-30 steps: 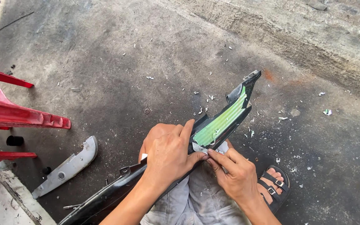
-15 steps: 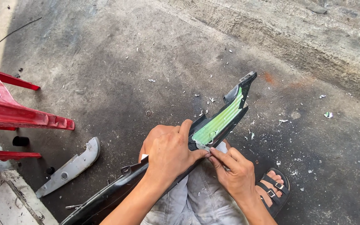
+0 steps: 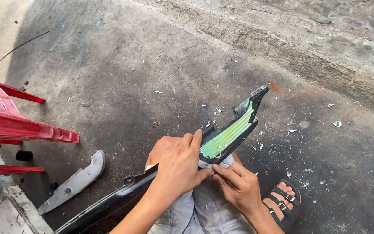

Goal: The person sits on the ground and uses a utility knife to scrape green paint off a black plastic car part. They hold the part on their lap and carefully remove the paint layer with the blade.

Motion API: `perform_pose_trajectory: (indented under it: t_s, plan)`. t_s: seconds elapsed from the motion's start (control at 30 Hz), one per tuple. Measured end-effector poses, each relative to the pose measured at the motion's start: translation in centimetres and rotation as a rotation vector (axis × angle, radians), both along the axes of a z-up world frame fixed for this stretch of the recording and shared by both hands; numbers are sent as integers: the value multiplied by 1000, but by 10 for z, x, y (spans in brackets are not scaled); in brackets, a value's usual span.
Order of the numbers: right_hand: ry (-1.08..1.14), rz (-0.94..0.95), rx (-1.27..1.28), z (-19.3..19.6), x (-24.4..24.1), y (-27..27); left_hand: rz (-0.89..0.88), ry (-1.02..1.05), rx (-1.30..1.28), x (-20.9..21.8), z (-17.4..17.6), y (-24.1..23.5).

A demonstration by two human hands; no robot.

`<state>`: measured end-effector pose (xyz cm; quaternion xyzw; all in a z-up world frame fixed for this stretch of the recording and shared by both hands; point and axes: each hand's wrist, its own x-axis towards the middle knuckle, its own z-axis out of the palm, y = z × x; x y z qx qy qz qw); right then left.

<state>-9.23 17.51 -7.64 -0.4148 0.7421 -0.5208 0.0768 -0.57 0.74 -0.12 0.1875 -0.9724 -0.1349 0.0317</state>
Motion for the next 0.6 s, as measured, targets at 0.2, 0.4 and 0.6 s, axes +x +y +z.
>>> perform_pose_trajectory:
  t_s: [0.2, 0.4, 0.6]
  plan:
    - [99, -32, -11, 3, -1, -9, 10, -36, 76, -2, 5, 0]
    - [57, -96, 45, 4, 0, -11, 50, 49, 77, -1, 2, -3]
    - [12, -85, 3, 5, -1, -10, 78, 81, 69, -3, -3, 0]
